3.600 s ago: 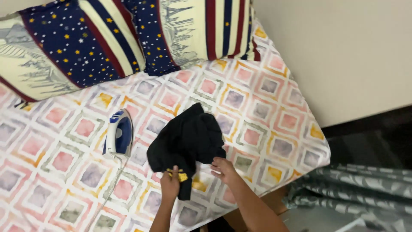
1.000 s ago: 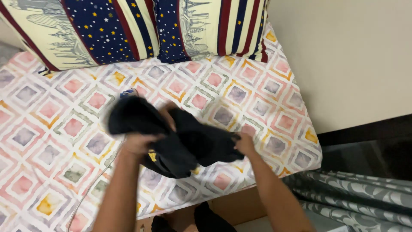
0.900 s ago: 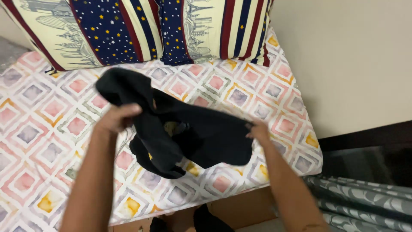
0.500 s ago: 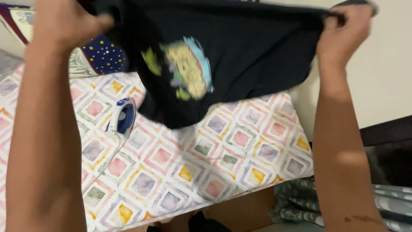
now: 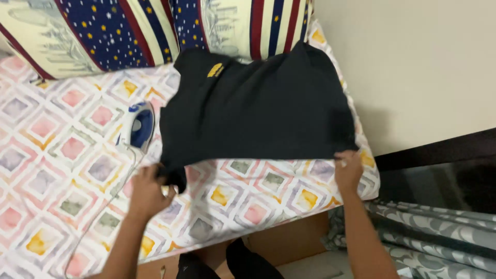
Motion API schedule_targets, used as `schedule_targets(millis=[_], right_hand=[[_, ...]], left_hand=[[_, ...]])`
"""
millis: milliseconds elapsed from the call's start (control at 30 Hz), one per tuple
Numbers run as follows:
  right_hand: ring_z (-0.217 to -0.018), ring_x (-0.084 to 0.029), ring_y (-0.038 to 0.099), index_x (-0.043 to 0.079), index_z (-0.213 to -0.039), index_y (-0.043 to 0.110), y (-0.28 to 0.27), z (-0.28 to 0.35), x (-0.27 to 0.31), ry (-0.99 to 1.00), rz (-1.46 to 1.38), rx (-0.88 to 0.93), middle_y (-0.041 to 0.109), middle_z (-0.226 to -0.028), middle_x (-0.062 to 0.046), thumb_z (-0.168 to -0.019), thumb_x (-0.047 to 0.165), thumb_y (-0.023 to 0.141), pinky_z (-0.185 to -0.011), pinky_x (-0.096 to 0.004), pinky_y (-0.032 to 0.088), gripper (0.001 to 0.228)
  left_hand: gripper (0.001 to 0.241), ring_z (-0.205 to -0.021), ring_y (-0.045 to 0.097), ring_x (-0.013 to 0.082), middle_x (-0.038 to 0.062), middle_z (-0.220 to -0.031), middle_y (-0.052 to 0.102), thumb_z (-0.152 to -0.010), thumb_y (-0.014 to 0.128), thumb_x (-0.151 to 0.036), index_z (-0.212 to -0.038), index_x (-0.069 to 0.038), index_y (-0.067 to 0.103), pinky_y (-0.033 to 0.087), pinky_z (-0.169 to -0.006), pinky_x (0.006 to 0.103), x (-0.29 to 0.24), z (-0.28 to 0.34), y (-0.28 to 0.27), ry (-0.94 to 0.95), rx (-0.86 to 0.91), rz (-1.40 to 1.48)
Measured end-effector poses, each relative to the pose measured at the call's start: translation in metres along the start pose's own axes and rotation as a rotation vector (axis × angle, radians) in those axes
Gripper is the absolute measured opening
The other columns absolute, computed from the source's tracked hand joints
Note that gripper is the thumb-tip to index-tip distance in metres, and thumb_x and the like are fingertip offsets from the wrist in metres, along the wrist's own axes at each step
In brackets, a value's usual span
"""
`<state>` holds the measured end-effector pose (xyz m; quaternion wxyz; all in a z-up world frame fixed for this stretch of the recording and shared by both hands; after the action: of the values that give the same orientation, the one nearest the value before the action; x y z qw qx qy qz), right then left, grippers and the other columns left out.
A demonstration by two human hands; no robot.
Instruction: Ironing and folding a black t-shirt on a bed.
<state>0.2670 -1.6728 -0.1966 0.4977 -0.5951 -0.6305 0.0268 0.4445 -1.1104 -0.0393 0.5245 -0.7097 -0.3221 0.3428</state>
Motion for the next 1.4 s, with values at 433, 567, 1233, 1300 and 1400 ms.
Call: schedule_targets(millis=[433, 567, 1233, 1300, 1400], right_hand=[[-0.102, -0.034, 0.069, 0.005, -0.118, 0.073, 0.147, 0.239, -0.234, 0.905, 0.089, 0.477, 0.073, -0.109, -0.019, -0.079, 0.034, 0.085, -0.091, -0.045, 0.053, 0.051], [-0.101, -0.036, 0.065, -0.002, -0.124, 0.069, 0.137, 0.165, -0.209, 0.57, 0.024, 0.052, 0.065, -0.117, -0.024, -0.087, 0.036, 0.085, -0.087, -0.045, 0.052, 0.056], [-0.069, -0.018, 0.053, 0.004, -0.118, 0.071, 0.182, 0.212, -0.262, 1.286, -0.624, 0.166, 0.071, -0.088, -0.007, -0.1, 0.03, 0.073, -0.055, -0.028, 0.041, 0.031], [-0.083, -0.023, 0.073, 0.001, -0.116, 0.065, 0.22, 0.207, -0.26, 1.529, -0.722, 0.496, 0.074, -0.093, -0.007, -0.095, 0.028, 0.065, -0.064, -0.031, 0.054, 0.034], [-0.088, -0.027, 0.07, 0.007, -0.12, 0.065, 0.237, 0.086, -0.243, 0.723, -0.189, 0.943, 0.073, -0.097, -0.01, -0.094, 0.04, 0.07, -0.079, -0.046, 0.059, 0.043]], left_hand=[[0.075, -0.12, 0.058, 0.0457, 0.024, -0.134, 0.061, -0.082, 0.079, -0.049, -0.135, 0.001, 0.061, 0.047, -0.099, 0.052, 0.214, 0.137, 0.318, -0.799, 0.157, 0.142], [0.08, -0.109, 0.065, 0.0411, 0.023, -0.114, 0.071, -0.083, 0.081, -0.056, -0.129, 0.007, 0.063, 0.048, -0.098, 0.0488, 0.224, 0.123, 0.315, -0.991, 0.099, 0.243], [0.07, -0.109, 0.068, 0.0314, 0.018, -0.122, 0.072, -0.087, 0.081, -0.042, -0.133, 0.007, 0.063, 0.051, -0.096, 0.0386, 0.185, 0.139, 0.33, -1.281, 0.301, 0.912], [0.058, -0.111, 0.064, 0.036, 0.021, -0.125, 0.069, -0.09, 0.078, -0.038, -0.128, 0.005, 0.068, 0.051, -0.093, 0.0478, 0.176, 0.112, 0.341, -1.409, 0.607, 0.726], [0.036, -0.099, 0.073, 0.03, 0.018, -0.109, 0.077, -0.1, 0.053, -0.035, -0.115, -0.015, 0.078, 0.055, -0.088, 0.0415, 0.278, 0.003, 0.419, -0.376, 0.604, 0.145]])
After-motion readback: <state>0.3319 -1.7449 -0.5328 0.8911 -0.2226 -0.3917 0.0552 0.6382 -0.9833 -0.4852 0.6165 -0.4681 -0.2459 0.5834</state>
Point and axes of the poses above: each hand's wrist, its own z-axis away from the middle knuckle, its own y-axis out of the palm, x = y × z, the point moved 8 cm from there along -z, towards the middle knuckle
